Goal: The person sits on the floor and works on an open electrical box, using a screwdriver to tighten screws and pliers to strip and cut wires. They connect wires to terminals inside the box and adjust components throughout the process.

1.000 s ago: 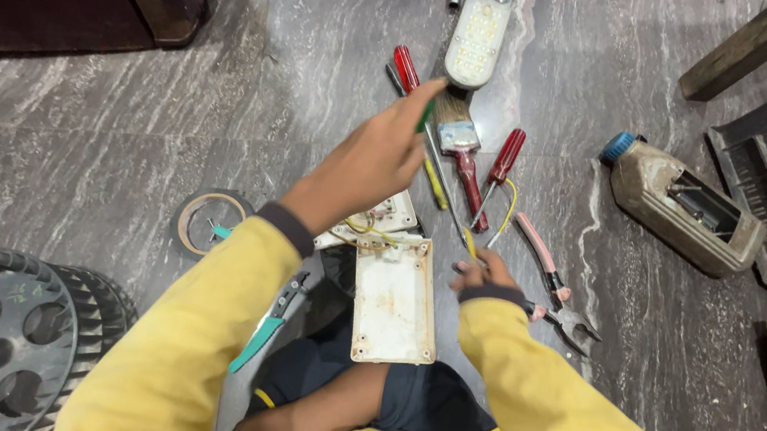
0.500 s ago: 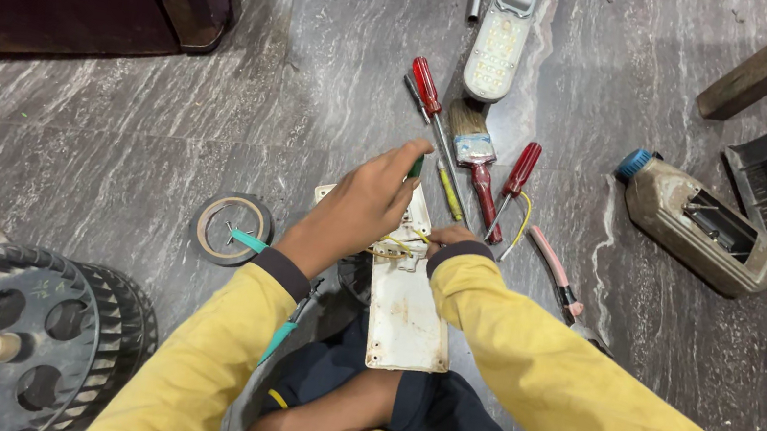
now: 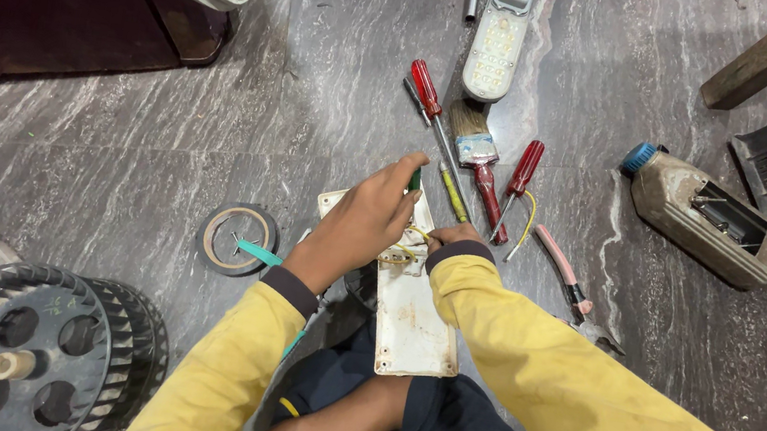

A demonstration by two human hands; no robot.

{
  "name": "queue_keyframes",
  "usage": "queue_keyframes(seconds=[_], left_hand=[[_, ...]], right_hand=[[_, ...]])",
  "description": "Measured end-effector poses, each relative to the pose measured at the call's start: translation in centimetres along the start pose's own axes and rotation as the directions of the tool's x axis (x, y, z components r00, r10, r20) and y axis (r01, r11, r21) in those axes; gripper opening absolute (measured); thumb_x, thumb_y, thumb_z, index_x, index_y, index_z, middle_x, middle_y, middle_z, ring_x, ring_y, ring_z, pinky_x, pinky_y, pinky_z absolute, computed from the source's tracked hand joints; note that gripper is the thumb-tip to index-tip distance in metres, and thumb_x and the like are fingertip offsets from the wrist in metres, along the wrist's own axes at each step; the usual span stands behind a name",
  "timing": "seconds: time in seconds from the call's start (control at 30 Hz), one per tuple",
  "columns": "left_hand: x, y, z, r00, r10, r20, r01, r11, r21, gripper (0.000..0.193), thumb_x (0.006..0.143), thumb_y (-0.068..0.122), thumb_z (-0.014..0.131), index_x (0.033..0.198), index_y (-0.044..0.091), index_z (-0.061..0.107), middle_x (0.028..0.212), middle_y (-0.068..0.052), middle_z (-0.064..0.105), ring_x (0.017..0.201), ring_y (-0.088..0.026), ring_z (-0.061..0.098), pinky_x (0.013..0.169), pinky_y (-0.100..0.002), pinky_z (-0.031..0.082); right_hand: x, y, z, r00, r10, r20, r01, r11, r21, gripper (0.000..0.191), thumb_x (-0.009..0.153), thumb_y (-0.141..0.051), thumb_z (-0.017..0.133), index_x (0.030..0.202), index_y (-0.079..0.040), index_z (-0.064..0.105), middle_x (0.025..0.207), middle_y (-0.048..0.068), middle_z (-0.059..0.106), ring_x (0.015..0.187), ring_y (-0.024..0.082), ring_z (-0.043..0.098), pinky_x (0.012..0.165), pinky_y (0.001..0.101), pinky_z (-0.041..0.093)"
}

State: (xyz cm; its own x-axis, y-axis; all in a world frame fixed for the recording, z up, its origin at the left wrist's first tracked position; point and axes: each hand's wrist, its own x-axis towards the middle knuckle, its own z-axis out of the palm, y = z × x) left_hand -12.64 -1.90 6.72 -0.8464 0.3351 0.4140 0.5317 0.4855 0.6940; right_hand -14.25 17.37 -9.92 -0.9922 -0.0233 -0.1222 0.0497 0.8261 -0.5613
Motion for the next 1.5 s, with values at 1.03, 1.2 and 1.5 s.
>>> queue_keyframes(seconds=[1.03,1.2,1.5], left_hand=[[0.0,-0.9,-0.8,0.996,0.075,-0.041,-0.073,0.996,0.051,0.041,0.097,0.002,0.060,0.136,0.001,0.046,0.119,-0.027,0.066,0.109,-0.047,0.066,0.089,-0.050,0.054],[0.1,-1.1,-0.6,0.999,0.036,-0.032,-0.034,0.998,0.056,0.041,0.098,0.003,0.060,0.136,0.002,0.047,0.119,-0.026,0.067,0.108,-0.046,0.066,0.088,-0.049,0.054],[0.5,-1.5,-0.2,0.998,0.053,-0.030,-0.050,0.995,0.090,0.041,0.098,0.003,0.060,0.136,0.005,0.046,0.119,-0.023,0.066,0.111,-0.043,0.065,0.089,-0.049,0.052]], right_hand=[[-1.6,-3.7,3.7,0.918,0.084,-0.388,-0.088,0.996,0.008,0.008,0.081,-0.019,0.073,0.083,-0.015,0.080,0.107,0.002,0.070,0.111,0.035,0.056,0.099,0.0473,0.043],[-1.3,-2.5,4.0,0.867,-0.187,-0.461,0.243,0.968,0.066,0.006,0.079,-0.008,0.073,0.080,-0.006,0.067,0.126,0.011,0.067,0.120,0.038,0.056,0.104,0.0467,0.045],[1.9,0.5,4.1,0.894,-0.397,-0.207,0.443,0.852,0.278,0.018,0.073,-0.003,0.069,0.075,-0.004,0.052,0.137,0.014,0.062,0.106,0.035,0.064,0.085,0.0405,0.054]])
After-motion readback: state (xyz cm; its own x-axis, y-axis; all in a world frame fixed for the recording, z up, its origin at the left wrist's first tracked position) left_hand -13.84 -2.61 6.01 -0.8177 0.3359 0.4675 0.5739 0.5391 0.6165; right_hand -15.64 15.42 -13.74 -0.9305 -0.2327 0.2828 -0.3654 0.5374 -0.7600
